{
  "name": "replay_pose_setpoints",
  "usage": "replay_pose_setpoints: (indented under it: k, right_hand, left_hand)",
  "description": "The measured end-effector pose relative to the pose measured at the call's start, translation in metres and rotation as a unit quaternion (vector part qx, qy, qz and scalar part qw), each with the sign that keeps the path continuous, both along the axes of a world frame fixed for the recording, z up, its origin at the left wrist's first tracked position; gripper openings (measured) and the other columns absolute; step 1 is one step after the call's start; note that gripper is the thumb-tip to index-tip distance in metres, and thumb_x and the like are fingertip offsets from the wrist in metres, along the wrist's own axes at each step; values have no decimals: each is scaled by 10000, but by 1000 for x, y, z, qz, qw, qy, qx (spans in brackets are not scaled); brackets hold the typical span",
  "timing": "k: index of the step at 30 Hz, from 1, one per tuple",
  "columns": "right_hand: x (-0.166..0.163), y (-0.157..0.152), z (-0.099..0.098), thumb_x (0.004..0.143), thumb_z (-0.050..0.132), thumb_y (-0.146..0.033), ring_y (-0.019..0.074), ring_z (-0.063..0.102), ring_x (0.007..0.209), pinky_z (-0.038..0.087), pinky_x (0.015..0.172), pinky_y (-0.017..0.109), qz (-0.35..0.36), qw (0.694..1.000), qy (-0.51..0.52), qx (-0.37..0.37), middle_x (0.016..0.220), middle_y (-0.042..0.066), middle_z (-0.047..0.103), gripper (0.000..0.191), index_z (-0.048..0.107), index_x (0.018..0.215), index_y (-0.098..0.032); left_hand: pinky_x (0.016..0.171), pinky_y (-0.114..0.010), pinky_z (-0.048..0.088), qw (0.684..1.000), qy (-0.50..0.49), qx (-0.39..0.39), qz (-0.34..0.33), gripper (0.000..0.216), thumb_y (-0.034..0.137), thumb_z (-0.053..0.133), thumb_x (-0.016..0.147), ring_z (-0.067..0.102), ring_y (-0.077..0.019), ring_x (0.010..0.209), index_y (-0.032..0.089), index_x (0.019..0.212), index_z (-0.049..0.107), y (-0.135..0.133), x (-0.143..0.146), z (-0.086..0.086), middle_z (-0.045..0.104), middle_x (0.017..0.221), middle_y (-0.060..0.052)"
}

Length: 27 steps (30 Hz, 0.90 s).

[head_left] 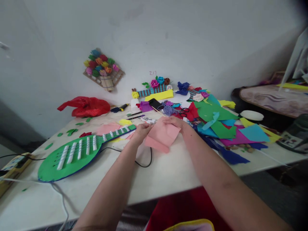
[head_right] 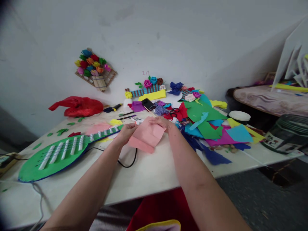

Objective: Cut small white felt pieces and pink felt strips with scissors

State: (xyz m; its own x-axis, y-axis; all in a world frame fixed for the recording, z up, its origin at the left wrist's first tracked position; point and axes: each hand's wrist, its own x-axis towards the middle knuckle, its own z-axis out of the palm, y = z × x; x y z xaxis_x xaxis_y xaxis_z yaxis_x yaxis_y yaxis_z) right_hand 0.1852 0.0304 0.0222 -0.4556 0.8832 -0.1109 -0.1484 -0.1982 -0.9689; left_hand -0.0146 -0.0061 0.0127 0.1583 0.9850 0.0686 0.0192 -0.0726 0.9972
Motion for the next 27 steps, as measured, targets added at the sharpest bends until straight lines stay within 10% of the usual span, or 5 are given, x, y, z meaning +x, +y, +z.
replay_pose_setpoints:
  k: [16, 27]
  right_hand:
    - [-16, 2, -1, 546, 764, -347, 107, 547, 459, 415, 458, 220, 101, 986, -121, 49, 562, 12, 655, 278, 685, 684, -120]
    - [-14, 12, -11, 541, 751, -340, 102, 543, 547, 399, 544, 223, 74, 991, -71, 88, 613, 0, 641, 274, 655, 693, -133]
  left_hand:
    - [509, -214, 357, 998, -62, -22, 6, 518, 496, 736, 519, 519, -102, 515, 129, 869, 625, 0, -3, 7, 600, 603, -13]
    - [441, -213, 211, 988, 86, 98, 87, 387, 483, 682, 579, 339, -68, 441, 159, 502, 486, 7, -7, -1, 408, 444, 45]
